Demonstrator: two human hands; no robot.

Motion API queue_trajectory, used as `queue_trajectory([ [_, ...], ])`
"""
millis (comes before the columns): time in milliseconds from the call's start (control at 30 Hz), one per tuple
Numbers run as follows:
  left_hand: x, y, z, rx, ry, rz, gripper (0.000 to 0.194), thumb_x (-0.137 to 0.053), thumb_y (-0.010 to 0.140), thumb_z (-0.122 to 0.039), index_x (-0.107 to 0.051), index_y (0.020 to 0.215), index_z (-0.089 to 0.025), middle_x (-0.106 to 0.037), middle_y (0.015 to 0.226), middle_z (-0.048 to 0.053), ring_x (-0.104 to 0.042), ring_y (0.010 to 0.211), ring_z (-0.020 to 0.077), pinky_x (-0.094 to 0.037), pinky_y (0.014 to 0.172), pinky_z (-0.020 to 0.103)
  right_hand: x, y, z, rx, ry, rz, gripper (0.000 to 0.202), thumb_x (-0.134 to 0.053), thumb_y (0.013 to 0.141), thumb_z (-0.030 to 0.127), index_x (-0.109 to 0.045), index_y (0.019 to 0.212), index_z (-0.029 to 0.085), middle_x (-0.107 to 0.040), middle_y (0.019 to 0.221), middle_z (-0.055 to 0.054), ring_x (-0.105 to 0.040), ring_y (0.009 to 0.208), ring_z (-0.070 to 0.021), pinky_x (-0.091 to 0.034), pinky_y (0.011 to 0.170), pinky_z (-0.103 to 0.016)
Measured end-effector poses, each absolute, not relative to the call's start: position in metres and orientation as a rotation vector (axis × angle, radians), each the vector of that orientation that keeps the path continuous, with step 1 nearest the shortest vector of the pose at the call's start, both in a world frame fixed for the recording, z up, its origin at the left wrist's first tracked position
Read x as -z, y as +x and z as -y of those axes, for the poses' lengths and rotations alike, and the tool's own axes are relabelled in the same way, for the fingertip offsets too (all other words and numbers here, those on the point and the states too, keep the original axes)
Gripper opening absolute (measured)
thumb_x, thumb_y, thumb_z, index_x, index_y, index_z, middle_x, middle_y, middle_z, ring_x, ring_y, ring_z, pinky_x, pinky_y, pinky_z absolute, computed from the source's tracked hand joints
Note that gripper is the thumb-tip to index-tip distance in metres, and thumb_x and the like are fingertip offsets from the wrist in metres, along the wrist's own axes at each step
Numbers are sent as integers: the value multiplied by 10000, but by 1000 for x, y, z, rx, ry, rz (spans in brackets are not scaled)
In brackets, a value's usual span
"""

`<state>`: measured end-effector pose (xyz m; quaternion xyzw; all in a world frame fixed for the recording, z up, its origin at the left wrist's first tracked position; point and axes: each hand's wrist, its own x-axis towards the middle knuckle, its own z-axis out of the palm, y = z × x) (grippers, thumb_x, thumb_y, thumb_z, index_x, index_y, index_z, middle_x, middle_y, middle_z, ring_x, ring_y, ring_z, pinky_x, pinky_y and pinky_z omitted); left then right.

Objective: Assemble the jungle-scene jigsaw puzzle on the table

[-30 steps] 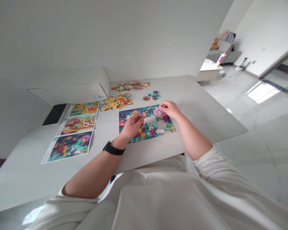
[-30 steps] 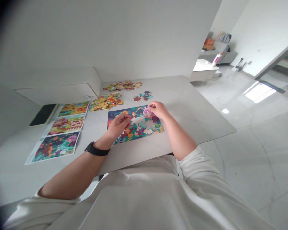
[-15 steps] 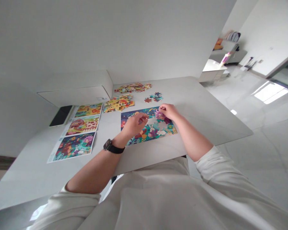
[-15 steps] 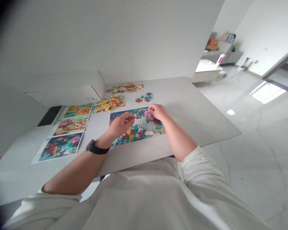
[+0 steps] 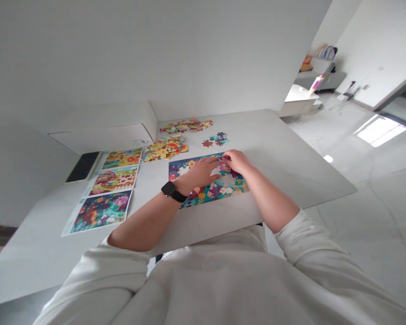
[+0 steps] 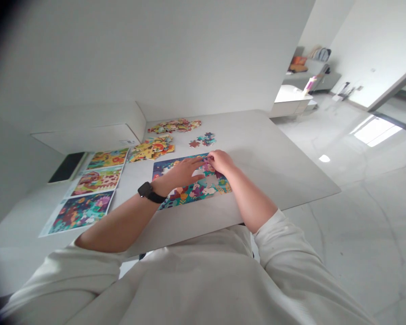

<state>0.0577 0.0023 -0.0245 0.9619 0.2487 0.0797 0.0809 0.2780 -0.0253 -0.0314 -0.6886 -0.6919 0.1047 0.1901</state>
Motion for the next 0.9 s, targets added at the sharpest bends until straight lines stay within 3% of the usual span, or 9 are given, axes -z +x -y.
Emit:
queue_trajectory([
  [67,26,60,-6,-203,2850,-734,622,-618,1001,-505,-583,1552,-220,-475,1692,152,-473,1533,379,-344,1280,535,32,278,25,-281,-1938,1956,225,-677,1012,277,-813,1179,214,-756,1154,-112,-697,1047,-233,-506,929,-308],
  [333,31,60,-13,-168,2788,-671,626,-631,982,-548,-623,1518,-224,-535,1647,157,-501,1502,394,-343,1271,546,31,274,28,-306,-1941,1956,250,-693,985,225,-815,1203,231,-718,1217,-109,-693,1074,-240,-516,949,-315],
  [733,30,62,-12,-99,2857,-680,595,-639,987,-521,-651,1492,-208,-567,1617,161,-510,1493,387,-360,1264,533,34,281,24,-324,-1981,1848,299,-672,953,132,-825,1189,233,-737,1215,-109,-702,1095,-230,-524,1007,-324],
  [900,29,67,-12,-129,2844,-698,499,-616,1004,-511,-700,1410,-234,-623,1556,147,-557,1450,374,-398,1239,528,35,288,24,-290,-2035,1732,324,-588,984,107,-832,1162,224,-764,1221,-117,-706,1128,-241,-519,1021,-336],
])
